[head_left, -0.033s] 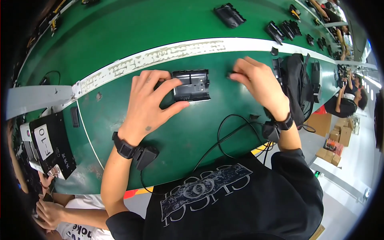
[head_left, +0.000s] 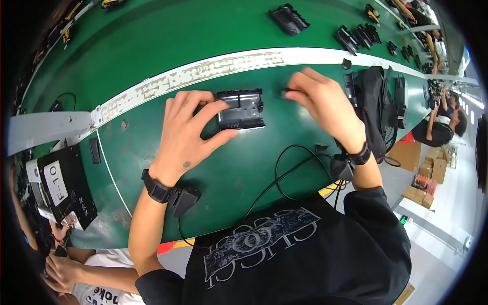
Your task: Assembling electronic modules on a production line by fitting plastic housings and components together.
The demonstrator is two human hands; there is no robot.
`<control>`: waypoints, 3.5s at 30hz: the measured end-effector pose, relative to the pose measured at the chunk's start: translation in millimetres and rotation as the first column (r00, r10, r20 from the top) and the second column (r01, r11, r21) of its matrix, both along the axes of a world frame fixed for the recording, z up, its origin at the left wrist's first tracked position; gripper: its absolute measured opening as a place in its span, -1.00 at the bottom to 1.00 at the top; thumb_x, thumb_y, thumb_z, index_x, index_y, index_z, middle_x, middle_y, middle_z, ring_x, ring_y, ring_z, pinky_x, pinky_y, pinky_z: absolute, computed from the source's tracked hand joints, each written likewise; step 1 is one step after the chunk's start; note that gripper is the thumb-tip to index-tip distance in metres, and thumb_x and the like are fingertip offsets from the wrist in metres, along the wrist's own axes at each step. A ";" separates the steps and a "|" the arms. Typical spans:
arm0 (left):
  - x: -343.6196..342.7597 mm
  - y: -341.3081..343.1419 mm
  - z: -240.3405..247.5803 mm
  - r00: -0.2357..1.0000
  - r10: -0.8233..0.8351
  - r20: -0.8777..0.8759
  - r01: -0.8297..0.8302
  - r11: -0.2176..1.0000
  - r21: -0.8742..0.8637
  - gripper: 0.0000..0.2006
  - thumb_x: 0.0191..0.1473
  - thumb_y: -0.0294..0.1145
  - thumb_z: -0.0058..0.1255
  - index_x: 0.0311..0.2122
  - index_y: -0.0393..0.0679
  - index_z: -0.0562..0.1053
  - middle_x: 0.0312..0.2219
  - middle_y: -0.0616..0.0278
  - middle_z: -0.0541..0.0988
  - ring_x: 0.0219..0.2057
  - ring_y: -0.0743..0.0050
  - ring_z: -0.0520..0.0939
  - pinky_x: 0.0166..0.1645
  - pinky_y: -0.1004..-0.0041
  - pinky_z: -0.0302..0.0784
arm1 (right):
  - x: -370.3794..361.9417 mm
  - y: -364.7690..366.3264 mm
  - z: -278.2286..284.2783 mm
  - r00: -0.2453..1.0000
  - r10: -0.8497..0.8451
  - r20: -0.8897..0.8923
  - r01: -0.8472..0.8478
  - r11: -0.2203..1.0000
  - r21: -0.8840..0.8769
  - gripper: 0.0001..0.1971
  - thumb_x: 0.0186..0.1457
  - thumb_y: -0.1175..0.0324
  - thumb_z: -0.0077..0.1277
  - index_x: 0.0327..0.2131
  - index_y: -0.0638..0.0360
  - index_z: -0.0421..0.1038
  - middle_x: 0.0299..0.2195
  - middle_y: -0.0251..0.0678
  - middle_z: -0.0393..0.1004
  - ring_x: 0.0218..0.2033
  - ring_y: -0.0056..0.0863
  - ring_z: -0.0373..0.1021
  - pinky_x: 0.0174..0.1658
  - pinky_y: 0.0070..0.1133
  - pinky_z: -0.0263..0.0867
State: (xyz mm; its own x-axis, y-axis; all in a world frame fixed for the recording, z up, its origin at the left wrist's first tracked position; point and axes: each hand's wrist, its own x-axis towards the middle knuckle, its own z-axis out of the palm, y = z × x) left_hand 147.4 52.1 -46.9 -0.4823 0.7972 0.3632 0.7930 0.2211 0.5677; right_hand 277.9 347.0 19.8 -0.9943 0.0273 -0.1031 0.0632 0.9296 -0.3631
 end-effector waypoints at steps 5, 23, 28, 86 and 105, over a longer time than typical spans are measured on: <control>0.5 -2.6 3.3 1.000 0.010 -0.009 -0.010 0.999 -0.043 -0.53 -0.02 -0.02 0.46 -0.04 -0.01 0.63 -0.10 0.29 0.54 -0.04 0.18 0.49 -0.02 0.21 0.31 | -24.1 -53.6 6.4 0.951 0.251 -0.182 -0.262 0.964 -0.036 -0.81 0.17 0.45 0.22 -0.18 0.19 0.45 -0.24 -0.22 0.46 -0.32 -0.18 0.52 -0.30 -0.33 0.43; -1.3 -2.5 -1.4 0.999 0.022 -0.029 -0.023 0.999 -0.035 -0.51 -0.02 0.01 0.44 -0.02 0.03 0.64 -0.14 0.32 0.51 -0.07 0.21 0.47 -0.03 0.21 0.31 | -56.0 -65.1 -0.6 0.869 0.494 -0.036 -0.481 0.859 0.177 -0.87 -0.01 0.51 0.16 -0.33 0.26 0.49 -0.26 -0.24 0.43 -0.12 -0.23 0.45 -0.14 -0.41 0.49; -3.9 3.2 2.9 0.996 -0.025 -0.082 0.025 1.000 0.000 -0.48 -0.01 -0.07 0.46 0.05 -0.02 0.62 -0.13 0.27 0.53 -0.07 0.15 0.49 -0.01 0.19 0.36 | -45.9 -60.6 -6.5 0.901 0.413 -0.134 -0.385 0.902 0.195 -0.87 -0.02 0.52 0.14 -0.33 0.26 0.49 -0.25 -0.22 0.45 -0.14 -0.21 0.45 -0.13 -0.40 0.50; -33.1 32.0 70.3 0.827 0.324 -0.460 -0.533 0.714 -0.454 -0.58 0.14 0.03 0.30 -0.14 -0.10 0.49 -0.43 0.14 0.64 -0.26 0.05 0.72 -0.04 0.10 0.52 | 117.5 -0.6 -15.2 0.875 -0.369 -0.312 0.218 0.877 -0.428 -0.93 0.31 0.59 0.15 -0.20 0.30 0.45 -0.40 -0.12 0.59 -0.51 -0.30 0.57 -0.40 -0.52 0.41; 8.0 -20.5 11.7 0.997 0.081 0.017 -0.080 0.996 -0.041 -0.53 0.06 -0.25 0.41 0.09 -0.05 0.59 0.00 0.29 0.67 -0.11 0.19 0.57 -0.03 0.26 0.42 | 6.1 -40.4 1.9 0.954 0.138 -0.266 -0.144 0.990 -0.002 -0.83 0.12 0.40 0.30 -0.28 0.12 0.49 -0.27 -0.34 0.40 -0.28 -0.24 0.45 -0.26 -0.32 0.43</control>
